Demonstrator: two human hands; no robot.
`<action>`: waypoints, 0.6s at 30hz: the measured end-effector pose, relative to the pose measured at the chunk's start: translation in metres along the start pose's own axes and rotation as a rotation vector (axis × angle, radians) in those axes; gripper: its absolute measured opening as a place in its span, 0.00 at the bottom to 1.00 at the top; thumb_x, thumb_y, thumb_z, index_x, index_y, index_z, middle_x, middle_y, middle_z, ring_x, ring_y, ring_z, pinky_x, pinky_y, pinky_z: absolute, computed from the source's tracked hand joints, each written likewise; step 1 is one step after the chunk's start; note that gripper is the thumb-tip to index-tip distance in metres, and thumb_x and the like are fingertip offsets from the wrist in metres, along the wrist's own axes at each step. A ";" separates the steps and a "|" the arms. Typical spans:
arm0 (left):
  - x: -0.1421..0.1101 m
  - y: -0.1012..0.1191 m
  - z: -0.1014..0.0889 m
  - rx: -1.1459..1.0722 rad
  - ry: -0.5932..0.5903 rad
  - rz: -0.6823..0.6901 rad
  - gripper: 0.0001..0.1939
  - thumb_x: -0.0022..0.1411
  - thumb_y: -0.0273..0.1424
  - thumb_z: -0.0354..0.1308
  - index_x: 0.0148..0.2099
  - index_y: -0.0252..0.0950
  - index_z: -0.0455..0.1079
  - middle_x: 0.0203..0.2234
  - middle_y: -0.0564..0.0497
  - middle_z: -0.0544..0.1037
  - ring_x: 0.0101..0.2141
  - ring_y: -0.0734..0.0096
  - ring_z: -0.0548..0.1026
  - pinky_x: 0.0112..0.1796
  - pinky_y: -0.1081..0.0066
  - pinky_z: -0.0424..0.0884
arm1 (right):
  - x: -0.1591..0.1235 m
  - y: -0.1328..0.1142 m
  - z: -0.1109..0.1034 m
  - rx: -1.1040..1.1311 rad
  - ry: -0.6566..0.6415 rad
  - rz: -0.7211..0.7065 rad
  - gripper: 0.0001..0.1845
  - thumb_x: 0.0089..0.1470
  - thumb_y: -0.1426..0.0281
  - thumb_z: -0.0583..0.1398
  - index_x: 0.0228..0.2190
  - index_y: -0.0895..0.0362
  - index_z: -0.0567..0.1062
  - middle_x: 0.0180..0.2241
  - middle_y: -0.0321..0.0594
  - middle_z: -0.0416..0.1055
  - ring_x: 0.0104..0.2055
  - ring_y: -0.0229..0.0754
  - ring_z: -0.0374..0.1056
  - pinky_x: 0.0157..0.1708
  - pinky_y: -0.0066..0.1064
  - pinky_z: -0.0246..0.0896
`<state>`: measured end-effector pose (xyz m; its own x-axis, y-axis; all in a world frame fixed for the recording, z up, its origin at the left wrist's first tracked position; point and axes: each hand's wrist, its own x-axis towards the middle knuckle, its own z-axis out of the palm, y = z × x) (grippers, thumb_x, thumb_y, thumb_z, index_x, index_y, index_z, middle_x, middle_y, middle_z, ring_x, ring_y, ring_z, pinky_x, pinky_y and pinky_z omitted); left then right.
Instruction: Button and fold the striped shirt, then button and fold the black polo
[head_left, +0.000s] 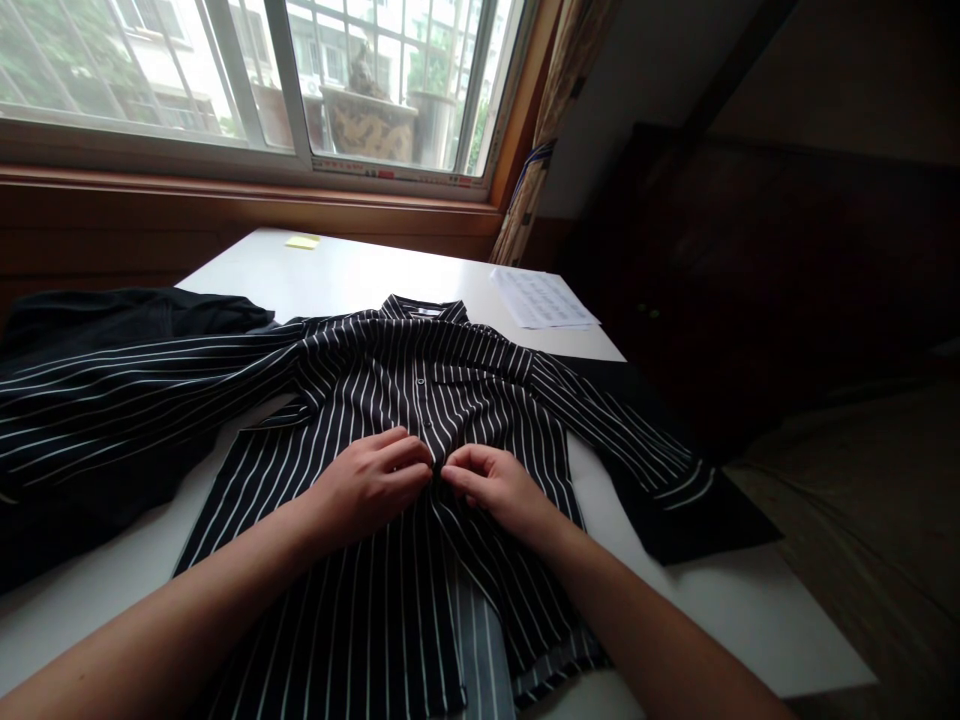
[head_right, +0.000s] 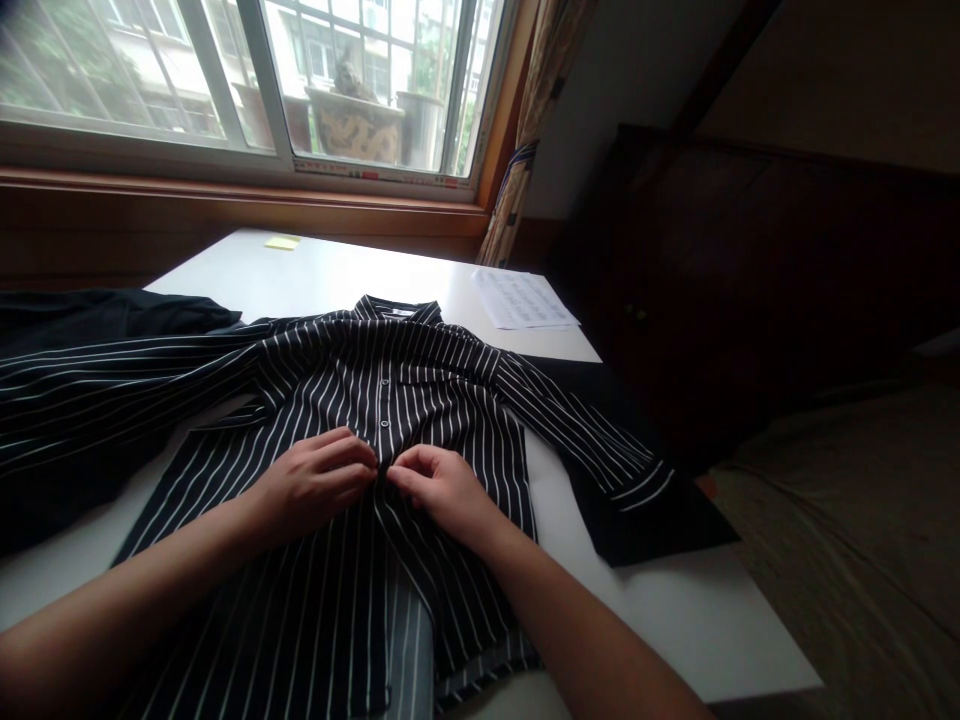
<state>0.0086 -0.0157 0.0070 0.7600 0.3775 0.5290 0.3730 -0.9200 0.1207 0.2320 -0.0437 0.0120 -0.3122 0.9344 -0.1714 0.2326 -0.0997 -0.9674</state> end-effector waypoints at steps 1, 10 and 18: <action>0.000 0.000 0.000 0.000 0.001 -0.001 0.07 0.69 0.24 0.53 0.38 0.35 0.70 0.39 0.49 0.76 0.35 0.69 0.69 0.35 0.69 0.71 | 0.000 0.000 0.000 -0.002 0.000 -0.002 0.13 0.55 0.59 0.64 0.34 0.57 0.77 0.28 0.35 0.71 0.26 0.34 0.64 0.28 0.28 0.61; -0.001 -0.002 -0.002 0.012 -0.005 -0.021 0.06 0.68 0.23 0.54 0.38 0.35 0.70 0.37 0.49 0.75 0.35 0.68 0.69 0.35 0.68 0.70 | 0.000 0.003 -0.001 0.029 0.004 -0.003 0.13 0.55 0.60 0.65 0.33 0.58 0.77 0.27 0.34 0.70 0.25 0.33 0.63 0.27 0.28 0.59; -0.001 0.000 -0.003 0.008 0.001 -0.035 0.05 0.68 0.23 0.54 0.39 0.35 0.71 0.38 0.49 0.75 0.36 0.68 0.69 0.36 0.67 0.70 | 0.000 0.000 -0.002 0.040 0.012 0.007 0.13 0.55 0.60 0.65 0.33 0.58 0.77 0.27 0.33 0.70 0.25 0.33 0.63 0.26 0.28 0.58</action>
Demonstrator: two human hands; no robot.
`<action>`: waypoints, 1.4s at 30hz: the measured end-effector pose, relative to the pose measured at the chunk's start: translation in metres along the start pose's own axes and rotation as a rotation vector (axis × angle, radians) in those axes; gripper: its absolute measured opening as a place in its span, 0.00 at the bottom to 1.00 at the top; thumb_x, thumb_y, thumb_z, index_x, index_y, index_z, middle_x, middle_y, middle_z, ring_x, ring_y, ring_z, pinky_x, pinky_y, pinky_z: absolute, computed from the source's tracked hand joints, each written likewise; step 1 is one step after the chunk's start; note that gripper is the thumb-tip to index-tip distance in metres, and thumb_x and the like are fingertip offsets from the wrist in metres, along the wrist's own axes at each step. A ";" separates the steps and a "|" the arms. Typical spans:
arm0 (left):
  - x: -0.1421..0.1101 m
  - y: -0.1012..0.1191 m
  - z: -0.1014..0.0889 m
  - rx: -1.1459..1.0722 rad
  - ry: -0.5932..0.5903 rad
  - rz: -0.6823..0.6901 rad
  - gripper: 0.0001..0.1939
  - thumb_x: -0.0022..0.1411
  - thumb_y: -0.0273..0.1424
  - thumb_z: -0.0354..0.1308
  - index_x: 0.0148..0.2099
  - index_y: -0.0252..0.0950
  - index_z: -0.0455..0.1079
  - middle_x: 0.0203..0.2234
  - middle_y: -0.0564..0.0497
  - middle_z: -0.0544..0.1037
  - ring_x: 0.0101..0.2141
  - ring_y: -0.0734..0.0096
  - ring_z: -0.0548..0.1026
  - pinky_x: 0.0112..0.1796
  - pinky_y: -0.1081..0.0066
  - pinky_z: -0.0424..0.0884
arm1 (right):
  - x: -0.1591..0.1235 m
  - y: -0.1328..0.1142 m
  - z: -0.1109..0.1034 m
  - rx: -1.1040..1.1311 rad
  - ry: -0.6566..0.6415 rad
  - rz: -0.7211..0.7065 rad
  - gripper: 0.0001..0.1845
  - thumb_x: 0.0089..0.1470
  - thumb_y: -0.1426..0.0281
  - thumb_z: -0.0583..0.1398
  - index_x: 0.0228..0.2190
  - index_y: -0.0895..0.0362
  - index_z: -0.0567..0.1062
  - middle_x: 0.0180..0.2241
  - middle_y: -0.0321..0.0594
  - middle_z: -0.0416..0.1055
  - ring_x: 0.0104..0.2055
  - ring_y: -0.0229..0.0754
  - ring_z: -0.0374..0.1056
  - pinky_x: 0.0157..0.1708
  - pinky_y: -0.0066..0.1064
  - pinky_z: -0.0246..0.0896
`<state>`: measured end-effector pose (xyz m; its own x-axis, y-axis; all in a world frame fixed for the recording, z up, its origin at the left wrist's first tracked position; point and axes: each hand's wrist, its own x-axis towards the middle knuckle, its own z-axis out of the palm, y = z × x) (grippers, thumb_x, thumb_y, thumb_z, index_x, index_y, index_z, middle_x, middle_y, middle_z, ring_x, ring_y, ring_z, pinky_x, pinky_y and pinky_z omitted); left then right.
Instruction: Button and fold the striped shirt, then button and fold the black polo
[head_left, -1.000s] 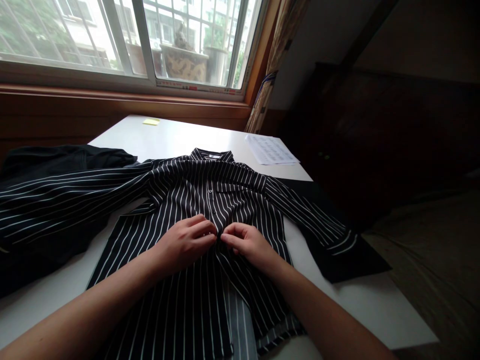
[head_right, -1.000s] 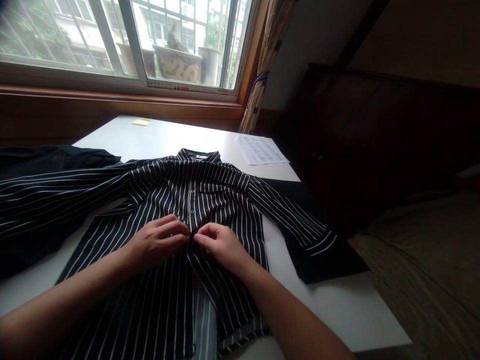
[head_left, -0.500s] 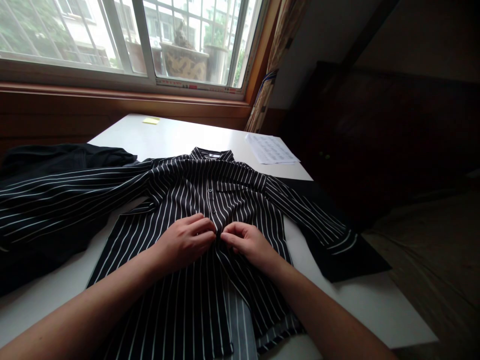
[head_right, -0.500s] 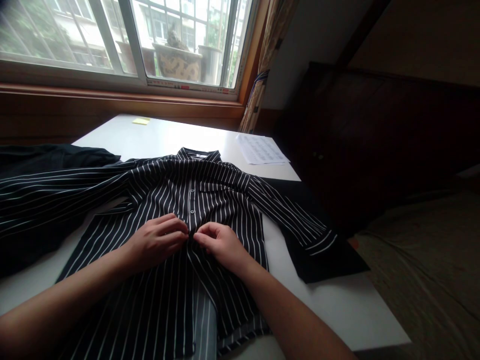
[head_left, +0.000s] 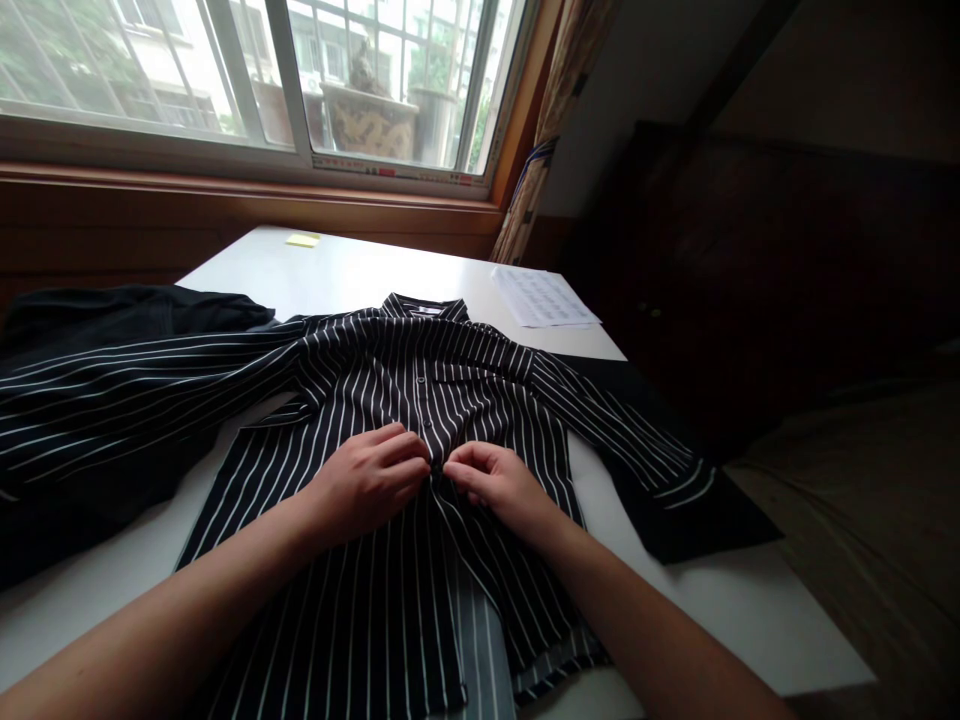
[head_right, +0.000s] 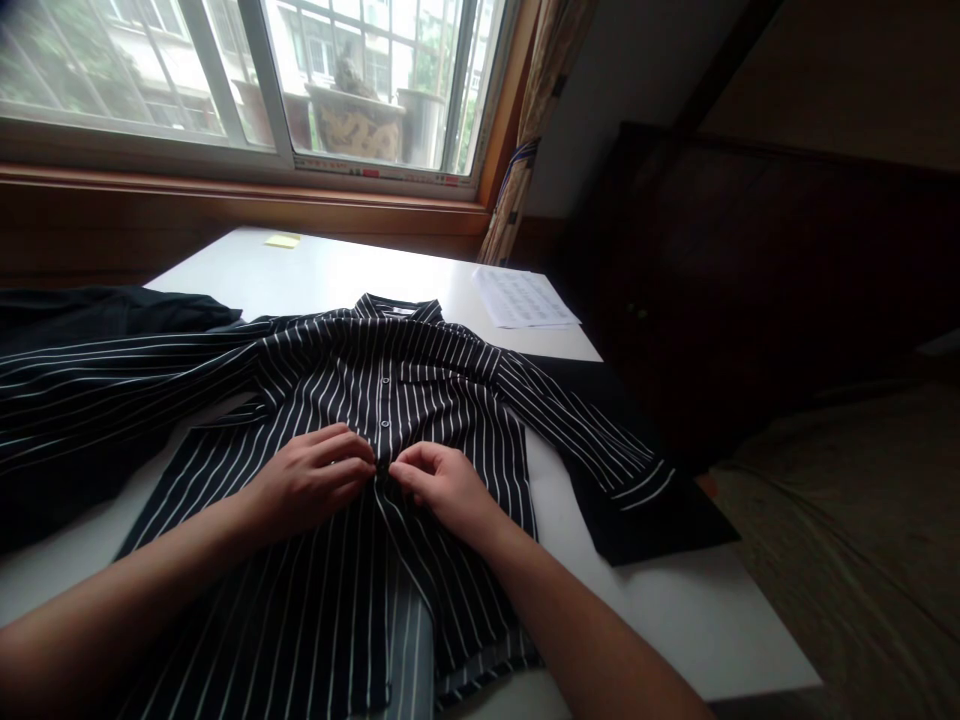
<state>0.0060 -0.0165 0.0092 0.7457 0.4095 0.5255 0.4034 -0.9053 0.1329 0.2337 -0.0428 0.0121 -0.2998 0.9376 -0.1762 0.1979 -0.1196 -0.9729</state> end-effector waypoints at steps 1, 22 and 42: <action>0.000 0.000 0.000 -0.003 -0.003 -0.001 0.05 0.68 0.23 0.54 0.39 0.35 0.71 0.38 0.49 0.75 0.36 0.68 0.69 0.36 0.67 0.70 | 0.000 -0.001 0.000 0.002 0.002 0.003 0.13 0.55 0.60 0.65 0.33 0.58 0.77 0.27 0.33 0.69 0.24 0.33 0.62 0.26 0.28 0.58; -0.001 0.000 -0.002 -0.021 -0.019 0.083 0.11 0.64 0.23 0.56 0.46 0.38 0.75 0.37 0.48 0.74 0.33 0.68 0.68 0.33 0.67 0.71 | 0.000 0.001 -0.001 0.035 0.014 0.027 0.13 0.54 0.60 0.66 0.32 0.58 0.78 0.25 0.33 0.70 0.24 0.32 0.62 0.26 0.27 0.56; 0.001 0.006 0.015 -0.397 0.018 -0.397 0.05 0.63 0.28 0.61 0.40 0.37 0.68 0.31 0.54 0.76 0.30 0.73 0.74 0.31 0.73 0.71 | -0.001 0.001 0.001 0.012 0.009 -0.019 0.14 0.57 0.59 0.64 0.36 0.57 0.78 0.28 0.34 0.71 0.25 0.33 0.63 0.26 0.28 0.59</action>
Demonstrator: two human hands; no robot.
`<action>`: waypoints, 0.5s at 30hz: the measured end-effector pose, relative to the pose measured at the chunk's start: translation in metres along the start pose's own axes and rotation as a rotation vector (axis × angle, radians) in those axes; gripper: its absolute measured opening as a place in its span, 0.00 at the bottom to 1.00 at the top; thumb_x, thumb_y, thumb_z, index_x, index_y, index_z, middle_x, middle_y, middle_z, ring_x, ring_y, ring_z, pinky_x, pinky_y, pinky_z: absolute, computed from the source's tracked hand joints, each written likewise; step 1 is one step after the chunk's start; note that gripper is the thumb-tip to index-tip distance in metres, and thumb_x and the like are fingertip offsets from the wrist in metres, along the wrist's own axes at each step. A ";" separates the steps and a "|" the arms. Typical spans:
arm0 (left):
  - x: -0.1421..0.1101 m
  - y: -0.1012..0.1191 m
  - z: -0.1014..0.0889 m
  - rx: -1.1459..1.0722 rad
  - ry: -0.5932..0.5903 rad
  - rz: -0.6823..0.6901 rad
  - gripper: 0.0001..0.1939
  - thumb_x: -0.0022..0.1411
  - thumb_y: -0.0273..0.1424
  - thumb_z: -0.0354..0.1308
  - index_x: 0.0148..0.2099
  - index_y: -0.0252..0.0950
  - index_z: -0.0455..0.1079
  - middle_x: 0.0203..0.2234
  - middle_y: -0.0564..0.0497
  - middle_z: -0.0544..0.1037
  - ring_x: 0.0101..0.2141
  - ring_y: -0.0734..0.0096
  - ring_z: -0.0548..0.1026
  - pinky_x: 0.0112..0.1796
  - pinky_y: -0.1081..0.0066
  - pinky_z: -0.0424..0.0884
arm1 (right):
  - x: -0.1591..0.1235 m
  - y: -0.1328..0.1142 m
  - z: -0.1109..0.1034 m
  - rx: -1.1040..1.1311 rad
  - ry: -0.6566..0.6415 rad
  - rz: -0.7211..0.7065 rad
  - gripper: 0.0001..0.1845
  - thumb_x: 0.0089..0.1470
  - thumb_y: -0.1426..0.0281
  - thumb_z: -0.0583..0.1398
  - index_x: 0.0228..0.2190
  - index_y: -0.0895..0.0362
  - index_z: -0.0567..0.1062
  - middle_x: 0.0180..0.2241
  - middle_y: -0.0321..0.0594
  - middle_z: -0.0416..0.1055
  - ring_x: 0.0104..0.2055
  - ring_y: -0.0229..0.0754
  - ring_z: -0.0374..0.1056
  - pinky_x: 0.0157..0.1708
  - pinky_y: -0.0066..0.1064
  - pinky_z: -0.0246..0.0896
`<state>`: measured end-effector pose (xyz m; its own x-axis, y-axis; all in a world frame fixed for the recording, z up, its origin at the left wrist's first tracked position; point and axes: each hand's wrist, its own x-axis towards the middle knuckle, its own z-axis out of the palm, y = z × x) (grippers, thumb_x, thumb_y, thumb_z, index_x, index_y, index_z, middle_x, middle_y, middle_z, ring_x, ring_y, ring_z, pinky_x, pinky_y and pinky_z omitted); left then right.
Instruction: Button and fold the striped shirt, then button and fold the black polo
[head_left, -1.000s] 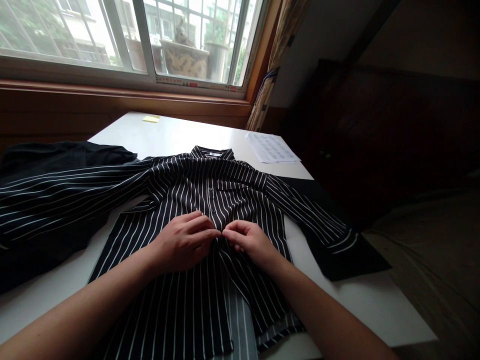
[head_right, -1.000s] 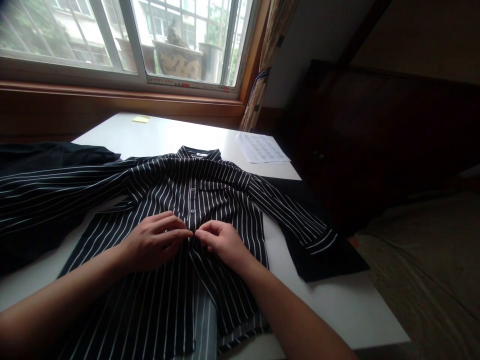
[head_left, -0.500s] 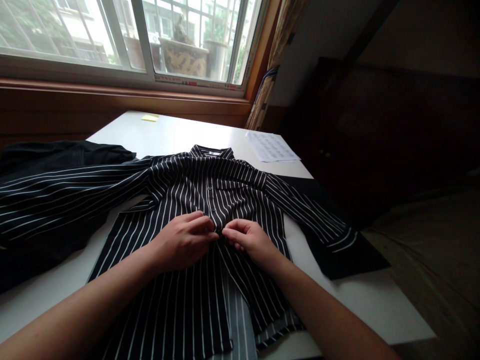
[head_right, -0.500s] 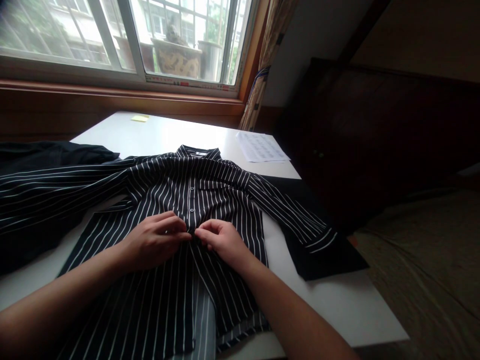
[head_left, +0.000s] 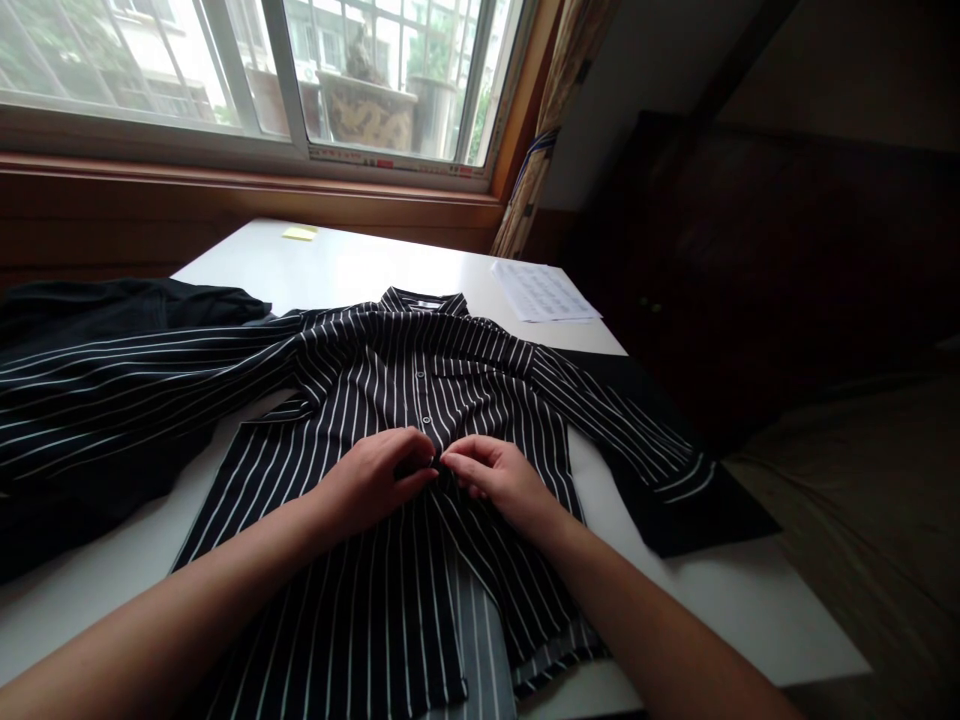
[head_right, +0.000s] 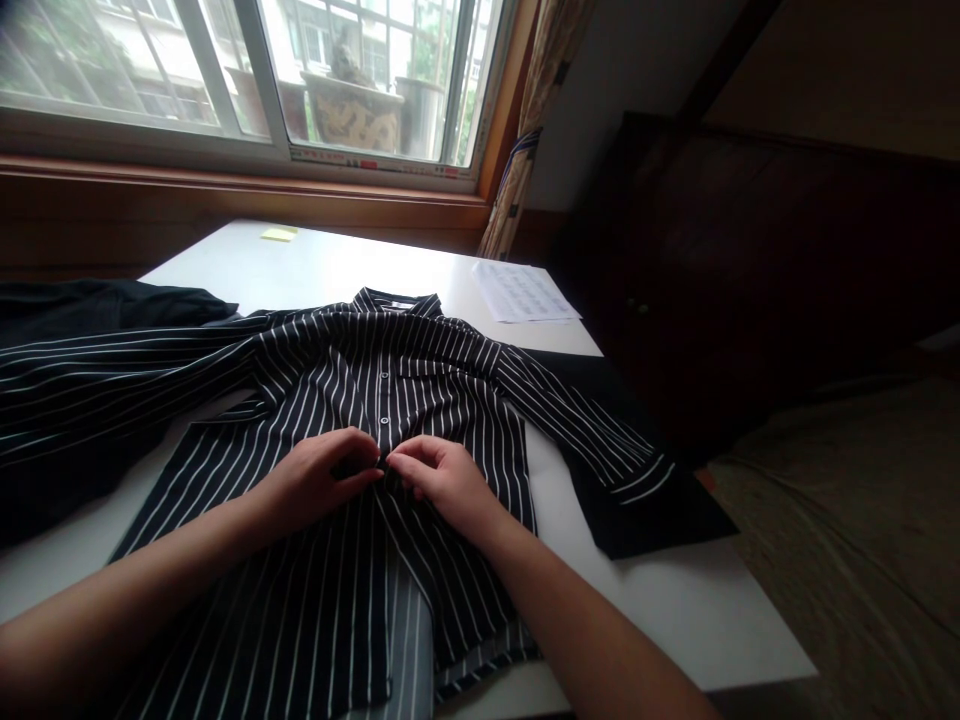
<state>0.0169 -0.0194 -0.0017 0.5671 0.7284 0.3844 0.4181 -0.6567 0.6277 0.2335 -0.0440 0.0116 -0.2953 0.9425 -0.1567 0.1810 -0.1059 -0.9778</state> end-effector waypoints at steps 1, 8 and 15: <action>0.000 0.001 -0.001 -0.041 0.000 -0.038 0.05 0.63 0.27 0.62 0.40 0.37 0.68 0.31 0.55 0.76 0.30 0.74 0.74 0.31 0.73 0.70 | 0.000 0.001 0.001 -0.001 0.008 -0.013 0.14 0.57 0.59 0.64 0.37 0.56 0.78 0.29 0.34 0.71 0.26 0.34 0.63 0.26 0.28 0.60; 0.001 0.001 -0.008 -0.338 -0.023 -0.140 0.05 0.62 0.28 0.61 0.42 0.36 0.70 0.32 0.54 0.76 0.31 0.74 0.75 0.33 0.73 0.72 | -0.002 0.007 0.004 -0.149 0.084 -0.164 0.12 0.57 0.61 0.64 0.41 0.53 0.76 0.35 0.36 0.71 0.33 0.37 0.66 0.32 0.30 0.63; 0.001 -0.001 -0.007 -0.519 -0.051 -0.186 0.06 0.62 0.27 0.61 0.42 0.35 0.70 0.34 0.53 0.75 0.35 0.73 0.74 0.36 0.72 0.72 | -0.003 0.003 0.004 -0.315 0.066 -0.277 0.10 0.57 0.65 0.66 0.41 0.52 0.77 0.35 0.35 0.69 0.34 0.38 0.66 0.35 0.30 0.63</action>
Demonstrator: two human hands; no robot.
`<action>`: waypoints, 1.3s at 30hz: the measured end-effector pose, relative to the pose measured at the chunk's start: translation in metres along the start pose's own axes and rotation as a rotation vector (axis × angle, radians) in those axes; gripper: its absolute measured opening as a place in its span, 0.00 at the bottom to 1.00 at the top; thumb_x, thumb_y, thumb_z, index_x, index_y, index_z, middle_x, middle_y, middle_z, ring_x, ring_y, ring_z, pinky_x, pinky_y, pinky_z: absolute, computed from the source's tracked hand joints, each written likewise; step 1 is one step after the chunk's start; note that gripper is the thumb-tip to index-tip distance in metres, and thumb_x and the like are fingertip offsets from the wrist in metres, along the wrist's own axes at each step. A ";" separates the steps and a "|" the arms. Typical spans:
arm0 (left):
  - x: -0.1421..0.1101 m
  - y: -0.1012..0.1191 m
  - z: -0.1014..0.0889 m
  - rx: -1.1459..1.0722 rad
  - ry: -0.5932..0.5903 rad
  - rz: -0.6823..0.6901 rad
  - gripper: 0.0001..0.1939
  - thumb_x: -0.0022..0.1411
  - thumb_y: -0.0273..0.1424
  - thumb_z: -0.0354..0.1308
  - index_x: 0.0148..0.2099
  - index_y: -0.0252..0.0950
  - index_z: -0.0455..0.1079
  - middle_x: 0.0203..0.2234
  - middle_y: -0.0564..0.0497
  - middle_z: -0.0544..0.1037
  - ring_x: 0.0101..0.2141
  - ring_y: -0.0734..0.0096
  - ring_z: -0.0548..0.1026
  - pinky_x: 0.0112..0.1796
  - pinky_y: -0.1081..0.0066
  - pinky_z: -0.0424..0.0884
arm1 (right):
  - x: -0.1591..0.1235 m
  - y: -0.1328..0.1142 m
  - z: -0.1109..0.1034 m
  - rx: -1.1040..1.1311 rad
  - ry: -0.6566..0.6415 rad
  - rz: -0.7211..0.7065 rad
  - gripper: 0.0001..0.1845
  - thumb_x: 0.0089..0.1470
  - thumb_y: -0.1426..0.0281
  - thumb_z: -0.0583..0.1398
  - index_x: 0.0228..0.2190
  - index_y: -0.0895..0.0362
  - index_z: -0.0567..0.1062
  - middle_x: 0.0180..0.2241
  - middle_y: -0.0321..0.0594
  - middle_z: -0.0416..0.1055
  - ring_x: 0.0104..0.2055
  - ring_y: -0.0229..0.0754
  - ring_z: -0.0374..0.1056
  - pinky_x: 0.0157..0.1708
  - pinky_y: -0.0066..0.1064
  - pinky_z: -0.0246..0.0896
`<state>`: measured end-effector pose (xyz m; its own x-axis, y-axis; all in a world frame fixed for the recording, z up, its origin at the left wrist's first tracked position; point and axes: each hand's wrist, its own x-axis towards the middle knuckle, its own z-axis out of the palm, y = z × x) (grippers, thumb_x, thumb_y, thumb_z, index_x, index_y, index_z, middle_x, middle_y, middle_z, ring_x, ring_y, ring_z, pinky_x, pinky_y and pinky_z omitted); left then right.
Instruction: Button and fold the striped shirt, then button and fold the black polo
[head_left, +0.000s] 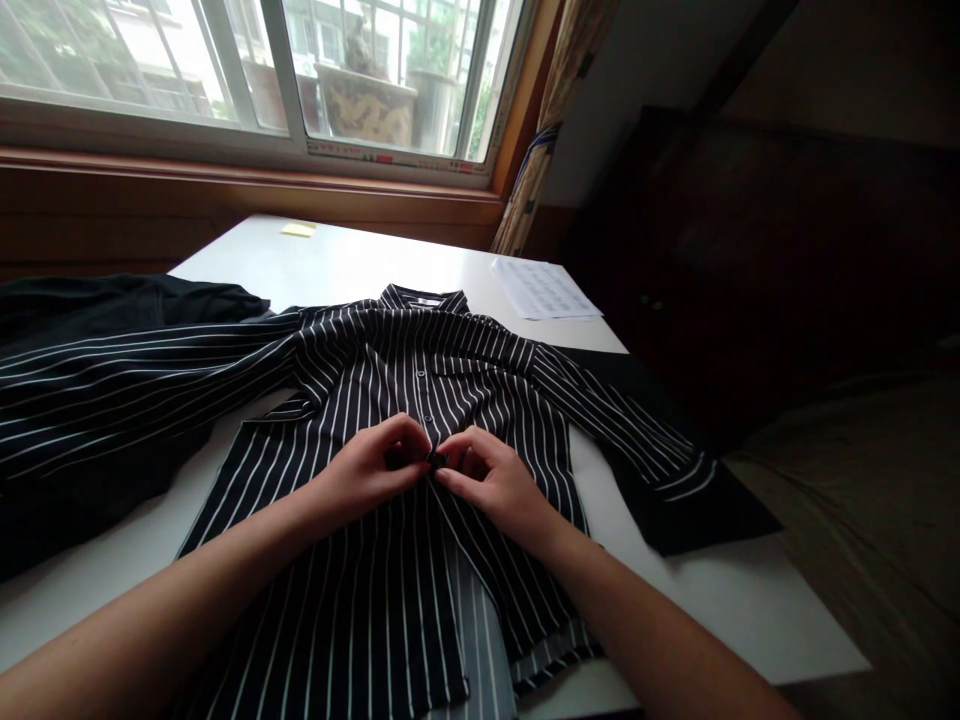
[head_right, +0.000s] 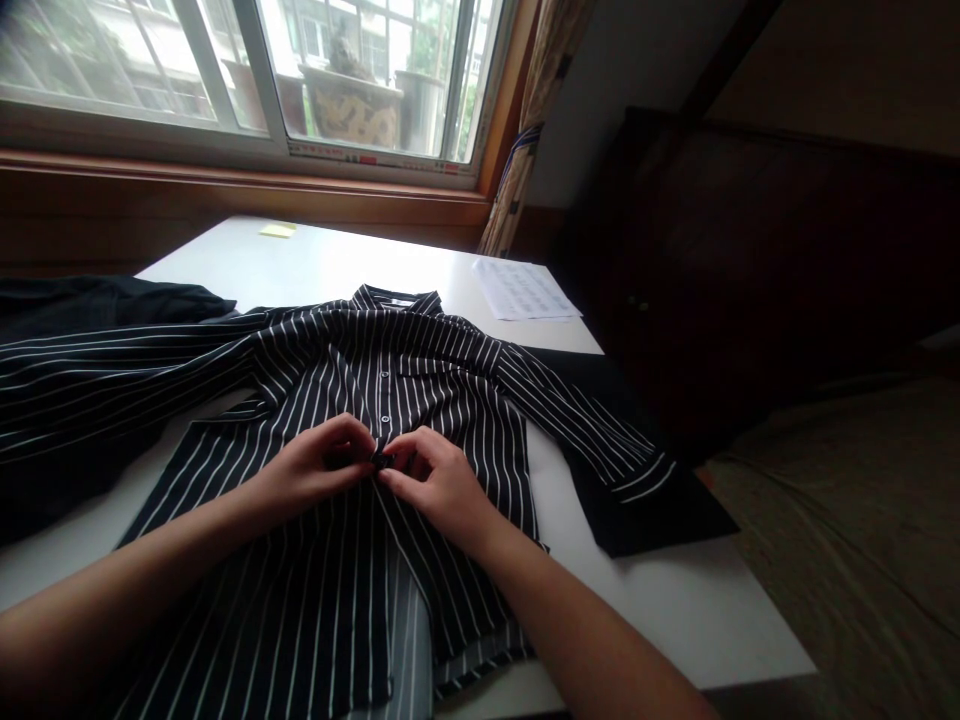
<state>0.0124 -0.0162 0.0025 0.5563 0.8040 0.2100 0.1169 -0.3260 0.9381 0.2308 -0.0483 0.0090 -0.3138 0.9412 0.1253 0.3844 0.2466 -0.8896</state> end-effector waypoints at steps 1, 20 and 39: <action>0.000 0.001 0.000 -0.014 -0.003 -0.006 0.06 0.62 0.26 0.61 0.42 0.35 0.70 0.34 0.53 0.75 0.35 0.73 0.74 0.36 0.72 0.72 | 0.000 0.000 0.000 -0.011 -0.002 -0.007 0.10 0.57 0.65 0.66 0.41 0.52 0.77 0.35 0.35 0.69 0.34 0.38 0.66 0.35 0.31 0.63; 0.002 0.001 -0.002 0.014 -0.034 -0.045 0.12 0.63 0.38 0.64 0.42 0.35 0.72 0.33 0.52 0.76 0.34 0.71 0.74 0.36 0.71 0.71 | -0.002 -0.001 0.006 -0.126 0.051 -0.121 0.05 0.59 0.65 0.64 0.38 0.51 0.79 0.32 0.36 0.70 0.31 0.38 0.66 0.33 0.32 0.63; 0.002 0.003 -0.003 -0.015 -0.060 -0.049 0.10 0.64 0.35 0.62 0.45 0.35 0.72 0.36 0.51 0.77 0.37 0.69 0.75 0.39 0.69 0.72 | -0.001 0.000 0.006 -0.138 0.056 -0.123 0.04 0.58 0.68 0.65 0.37 0.52 0.79 0.32 0.35 0.70 0.31 0.38 0.66 0.32 0.31 0.62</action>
<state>0.0114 -0.0137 0.0069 0.5983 0.7875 0.1477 0.1332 -0.2795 0.9509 0.2262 -0.0508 0.0067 -0.3187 0.9125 0.2567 0.4632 0.3862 -0.7977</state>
